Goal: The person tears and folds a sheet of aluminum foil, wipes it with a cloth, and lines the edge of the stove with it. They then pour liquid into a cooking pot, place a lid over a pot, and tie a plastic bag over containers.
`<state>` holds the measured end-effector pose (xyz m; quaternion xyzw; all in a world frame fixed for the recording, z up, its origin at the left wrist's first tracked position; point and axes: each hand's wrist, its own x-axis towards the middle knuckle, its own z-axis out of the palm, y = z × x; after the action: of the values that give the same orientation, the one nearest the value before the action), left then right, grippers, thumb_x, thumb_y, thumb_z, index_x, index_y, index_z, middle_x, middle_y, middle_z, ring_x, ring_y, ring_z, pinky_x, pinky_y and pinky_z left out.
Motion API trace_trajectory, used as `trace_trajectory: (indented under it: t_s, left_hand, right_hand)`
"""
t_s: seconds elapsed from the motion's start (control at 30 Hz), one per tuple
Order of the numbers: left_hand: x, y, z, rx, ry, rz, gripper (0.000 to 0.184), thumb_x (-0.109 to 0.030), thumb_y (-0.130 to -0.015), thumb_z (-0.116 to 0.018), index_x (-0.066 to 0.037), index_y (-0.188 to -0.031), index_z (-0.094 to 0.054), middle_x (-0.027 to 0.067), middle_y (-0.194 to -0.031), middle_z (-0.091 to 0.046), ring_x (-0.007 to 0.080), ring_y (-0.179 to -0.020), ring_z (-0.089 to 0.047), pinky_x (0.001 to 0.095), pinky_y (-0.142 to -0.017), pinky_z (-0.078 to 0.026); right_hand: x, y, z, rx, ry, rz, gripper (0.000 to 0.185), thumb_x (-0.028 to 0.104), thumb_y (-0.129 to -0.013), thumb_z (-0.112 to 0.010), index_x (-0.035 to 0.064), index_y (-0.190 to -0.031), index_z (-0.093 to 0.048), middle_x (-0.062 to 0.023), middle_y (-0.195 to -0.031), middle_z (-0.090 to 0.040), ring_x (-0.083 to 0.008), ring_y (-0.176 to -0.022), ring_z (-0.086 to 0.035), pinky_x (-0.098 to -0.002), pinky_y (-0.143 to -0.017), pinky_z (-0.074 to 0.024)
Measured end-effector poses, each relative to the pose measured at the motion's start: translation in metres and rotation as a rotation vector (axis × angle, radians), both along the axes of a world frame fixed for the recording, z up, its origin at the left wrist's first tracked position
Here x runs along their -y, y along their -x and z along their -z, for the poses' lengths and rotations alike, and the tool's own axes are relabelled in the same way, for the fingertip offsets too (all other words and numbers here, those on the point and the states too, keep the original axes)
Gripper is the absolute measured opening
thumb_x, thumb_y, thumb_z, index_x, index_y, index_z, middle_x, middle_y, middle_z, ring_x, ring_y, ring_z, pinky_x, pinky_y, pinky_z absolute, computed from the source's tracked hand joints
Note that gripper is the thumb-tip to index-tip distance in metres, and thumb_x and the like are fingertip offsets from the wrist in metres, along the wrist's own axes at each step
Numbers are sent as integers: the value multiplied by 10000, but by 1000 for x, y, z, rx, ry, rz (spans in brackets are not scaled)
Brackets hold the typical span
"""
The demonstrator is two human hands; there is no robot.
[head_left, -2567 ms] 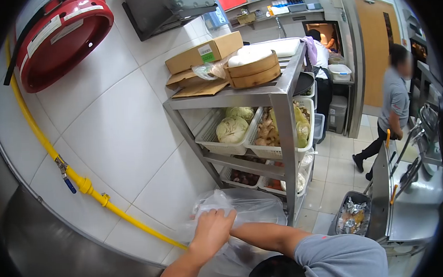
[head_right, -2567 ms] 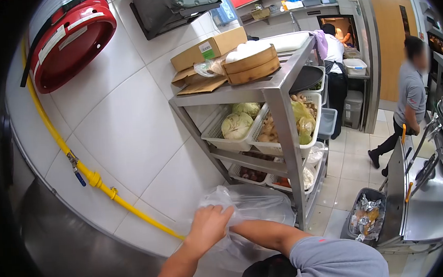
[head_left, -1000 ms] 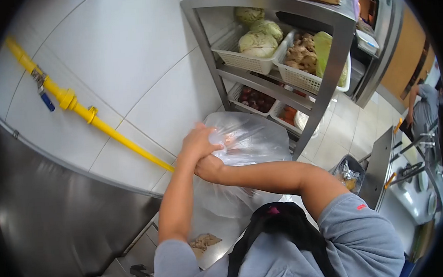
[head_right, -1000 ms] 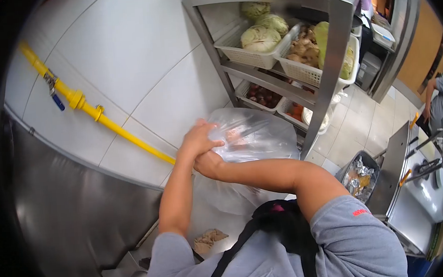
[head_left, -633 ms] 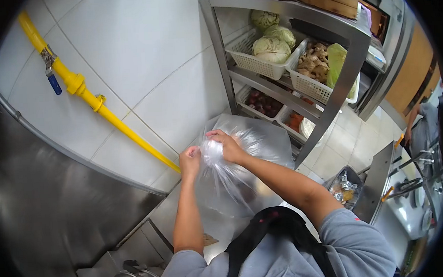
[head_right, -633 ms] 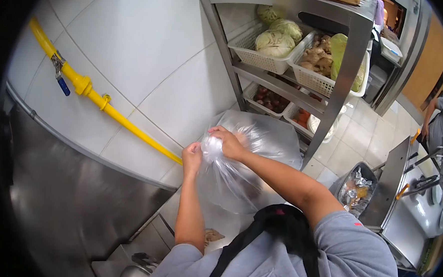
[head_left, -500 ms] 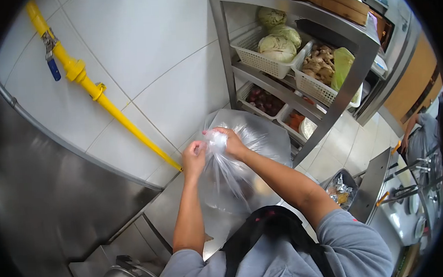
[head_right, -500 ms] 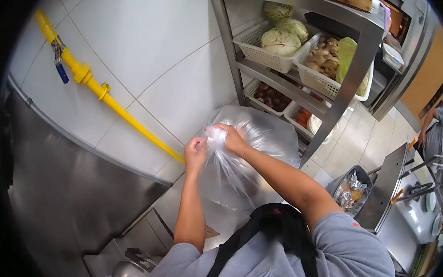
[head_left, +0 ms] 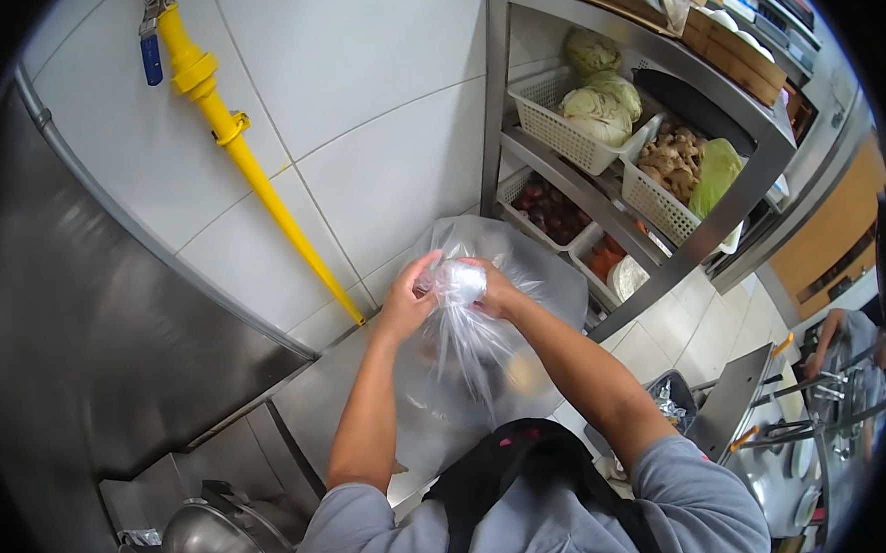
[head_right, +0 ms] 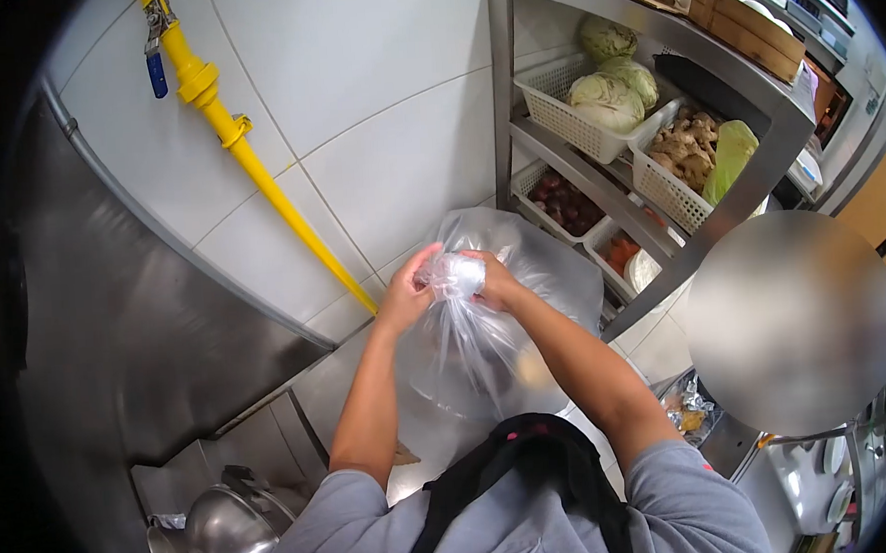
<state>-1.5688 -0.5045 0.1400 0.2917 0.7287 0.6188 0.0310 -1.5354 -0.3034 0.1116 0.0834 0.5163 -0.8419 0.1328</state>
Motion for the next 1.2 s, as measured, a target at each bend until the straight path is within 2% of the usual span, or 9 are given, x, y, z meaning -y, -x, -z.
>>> trace_trajectory:
  t_s: [0.27, 0.43, 0.53, 0.57, 0.63, 0.87, 1.0, 1.03, 1.2]
  left_hand:
    - [9, 36, 4, 372, -12, 125, 136, -65, -920, -676, 2, -1026, -729, 5, -791, -680, 75, -690, -586, 241, -632, -483]
    - [2, 31, -20, 120, 147, 138, 122, -83, -936, -660, -18, -1006, -737, -12, -801, -675, 43, -658, -554, 220, -565, -437]
    - [10, 32, -20, 257, -43, 134, 136, -114, -921, -692, -23, -1015, -729, 10, -830, -683, 50, -667, -555, 216, -579, -447]
    - [19, 33, -13, 372, -90, 98, 132, -112, -923, -691, -15, -1009, -716, 14, -828, -676, 57, -662, -558, 216, -579, -453]
    - [24, 31, -3, 475, -140, 67, 129, -110, -926, -689, -8, -1003, -703, 19, -826, -670, 64, -657, -561, 217, -579, -459]
    - [15, 24, -11, 574, -319, 47, 144, -86, -931, -673, -18, -1055, -648, 40, -868, -647, 117, -710, -610, 262, -642, -529]
    - [0, -16, -19, 553, -637, 105, 647, -77, -919, -693, -121, -1461, -344, 162, -1256, -558, 256, -1151, -579, 395, -974, -519]
    - [4, -25, -5, 522, -615, 74, 704, -96, -908, -705, -89, -1482, -297, 174, -1312, -525, 280, -1210, -544, 417, -1022, -492]
    - [-32, -12, 77, -87, -20, -11, 445, -104, -936, -660, 21, -1330, -495, 120, -1133, -626, 228, -1024, -626, 335, -935, -507]
  right_hand:
    - [-2, -10, -32, -239, -278, -213, 180, 139, -882, -676, 118, -1061, -683, 30, -887, -678, -66, -721, -623, -240, -566, -468]
    - [6, 0, -24, -692, -980, -4, 170, 103, -863, -695, 76, -1031, -695, 10, -936, -694, -120, -807, -655, -270, -718, -521]
    - [16, -1, -38, -873, -755, 156, 173, 123, -878, -710, 55, -1036, -701, -15, -1015, -692, -107, -914, -637, -282, -819, -507]
    - [17, -2, -34, -881, -758, 159, 173, 123, -878, -710, 55, -1036, -701, -15, -1015, -692, -107, -914, -637, -282, -819, -507]
    - [18, -5, -23, -380, -94, 113, 216, 88, -887, -709, 86, -1102, -688, 10, -1073, -675, -115, -947, -639, -279, -834, -515]
    - [14, -4, -30, -296, -35, -85, 343, 217, -961, -639, 119, -1290, -635, -44, -1179, -688, -138, -1044, -649, -306, -865, -527]
    - [2, 18, 16, -609, -1145, -4, 495, 430, -956, -609, 121, -1343, -602, -119, -1336, -633, -307, -1244, -580, -444, -1060, -425]
    - [8, -3, -23, -490, -1191, -50, 588, 491, -926, -626, 146, -1398, -568, -124, -1403, -591, -304, -1299, -544, -441, -1092, -395]
    - [38, 48, 40, -408, -991, 224, 327, 163, -785, -650, 43, -1086, -686, -203, -1073, -686, -355, -1044, -650, -452, -873, -509]
